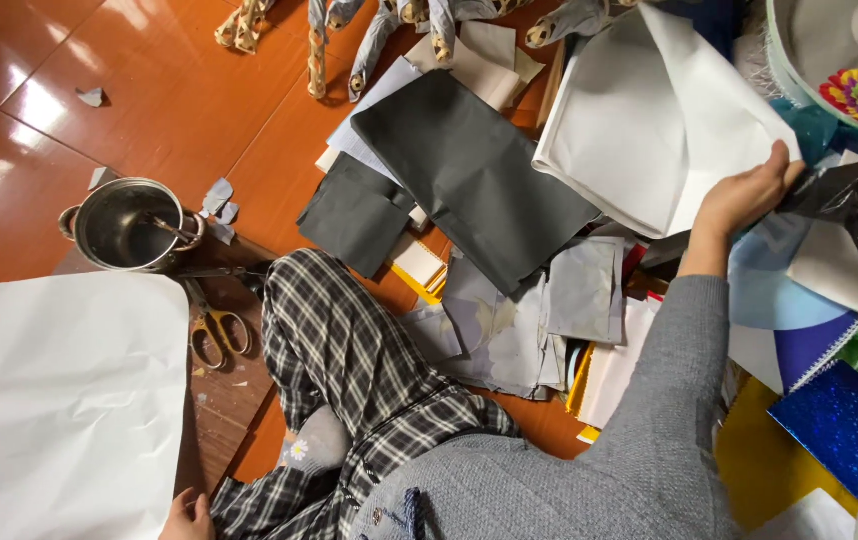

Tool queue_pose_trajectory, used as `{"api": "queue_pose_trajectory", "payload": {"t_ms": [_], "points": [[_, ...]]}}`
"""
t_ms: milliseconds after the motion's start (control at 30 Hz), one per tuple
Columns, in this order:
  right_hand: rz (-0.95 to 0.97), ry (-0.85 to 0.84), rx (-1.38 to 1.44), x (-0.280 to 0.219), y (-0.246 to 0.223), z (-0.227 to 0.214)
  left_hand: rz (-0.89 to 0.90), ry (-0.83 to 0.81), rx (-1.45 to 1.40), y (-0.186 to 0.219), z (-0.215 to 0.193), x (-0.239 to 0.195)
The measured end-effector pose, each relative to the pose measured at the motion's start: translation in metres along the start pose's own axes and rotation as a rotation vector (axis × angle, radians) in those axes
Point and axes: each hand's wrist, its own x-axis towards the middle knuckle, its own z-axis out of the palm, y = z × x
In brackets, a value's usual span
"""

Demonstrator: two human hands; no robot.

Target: Wrapping a model with tape and cutting paper with scissors

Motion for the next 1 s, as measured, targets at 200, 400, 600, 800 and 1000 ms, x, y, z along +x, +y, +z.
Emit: {"api": "queue_pose_trajectory", "payload": {"t_ms": [200,400,600,800,1000], "points": [[-0.037,-0.139,-0.305,-0.023,-0.003,-0.019,0.001,-0.016,0.024,-0.002,-0.008,-0.003],[-0.085,-0.433,-0.655,-0.033,0.034,0.035,0.027,-0.008,-0.064,-0.008,-0.002,0.001],[-0.432,-1.102,-0.967,-0.075,0.019,0.099,0.029,-0.008,-0.08,-0.011,-0.001,0.001],[0.353,-0.714,-0.38,-0.073,0.12,0.13,0.013,0.01,-0.138,-0.001,-0.006,-0.004],[1.178,-0.73,0.403,-0.038,0.057,0.056,0.038,0.05,-0.461,0.0,0.018,0.008]]}}
